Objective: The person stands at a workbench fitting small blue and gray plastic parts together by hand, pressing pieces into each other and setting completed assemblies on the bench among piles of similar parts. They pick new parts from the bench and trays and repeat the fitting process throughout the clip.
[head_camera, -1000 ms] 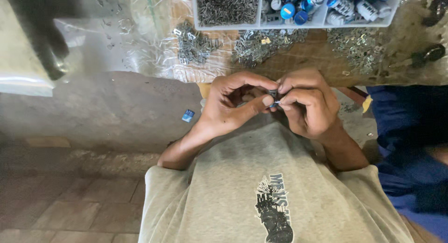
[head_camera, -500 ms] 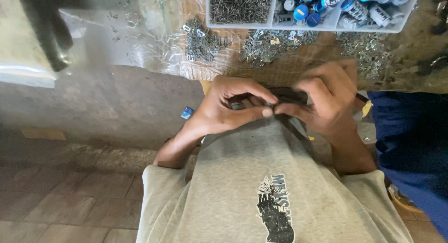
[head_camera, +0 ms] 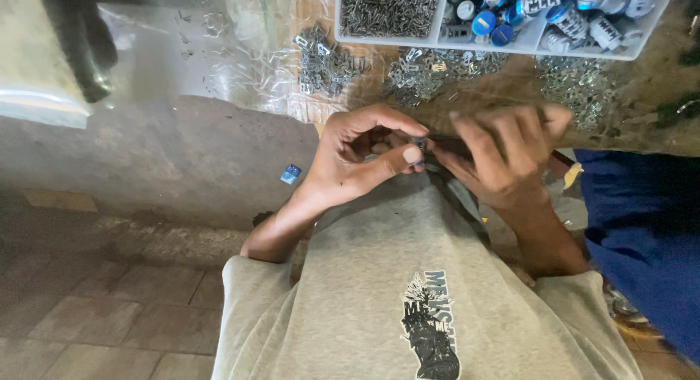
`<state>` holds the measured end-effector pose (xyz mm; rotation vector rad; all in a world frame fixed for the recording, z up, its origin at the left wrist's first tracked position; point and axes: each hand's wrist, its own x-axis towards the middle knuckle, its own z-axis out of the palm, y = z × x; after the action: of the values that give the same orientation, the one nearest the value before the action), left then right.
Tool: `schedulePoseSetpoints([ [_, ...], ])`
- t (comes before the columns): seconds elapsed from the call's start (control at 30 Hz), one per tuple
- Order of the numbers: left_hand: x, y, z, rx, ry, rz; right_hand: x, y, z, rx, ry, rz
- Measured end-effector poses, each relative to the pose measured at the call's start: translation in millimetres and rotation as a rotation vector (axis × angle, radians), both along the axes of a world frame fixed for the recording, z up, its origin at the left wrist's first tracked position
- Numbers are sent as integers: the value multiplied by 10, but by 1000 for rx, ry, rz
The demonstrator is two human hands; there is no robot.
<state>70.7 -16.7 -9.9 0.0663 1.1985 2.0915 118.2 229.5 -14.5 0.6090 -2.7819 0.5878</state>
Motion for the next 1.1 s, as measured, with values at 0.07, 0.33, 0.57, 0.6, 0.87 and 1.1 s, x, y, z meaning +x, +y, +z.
schedulePoseSetpoints([
  [0.07, 7, -1, 4, -4, 8, 8, 13, -27, 13, 55, -36, -58],
  [0.33, 19, 34, -55, -7, 49, 18, -87, -51, 136, -151, -14, 144],
  [0.57, 55, 85, -46, 53, -24, 25, -156, -198, 285, -602, -62, 40],
  [0.6, 57, 83, -42, 59, -36, 25, -155, -214, 290, -616, -56, 30],
  [0.87, 39, 68, -42, 64, -5, 32, -112, -268, 325, -814, -223, -9],
  [1.1, 42, 28, -40, 77, -24, 51, -124, -323, 300, -695, -214, -17],
])
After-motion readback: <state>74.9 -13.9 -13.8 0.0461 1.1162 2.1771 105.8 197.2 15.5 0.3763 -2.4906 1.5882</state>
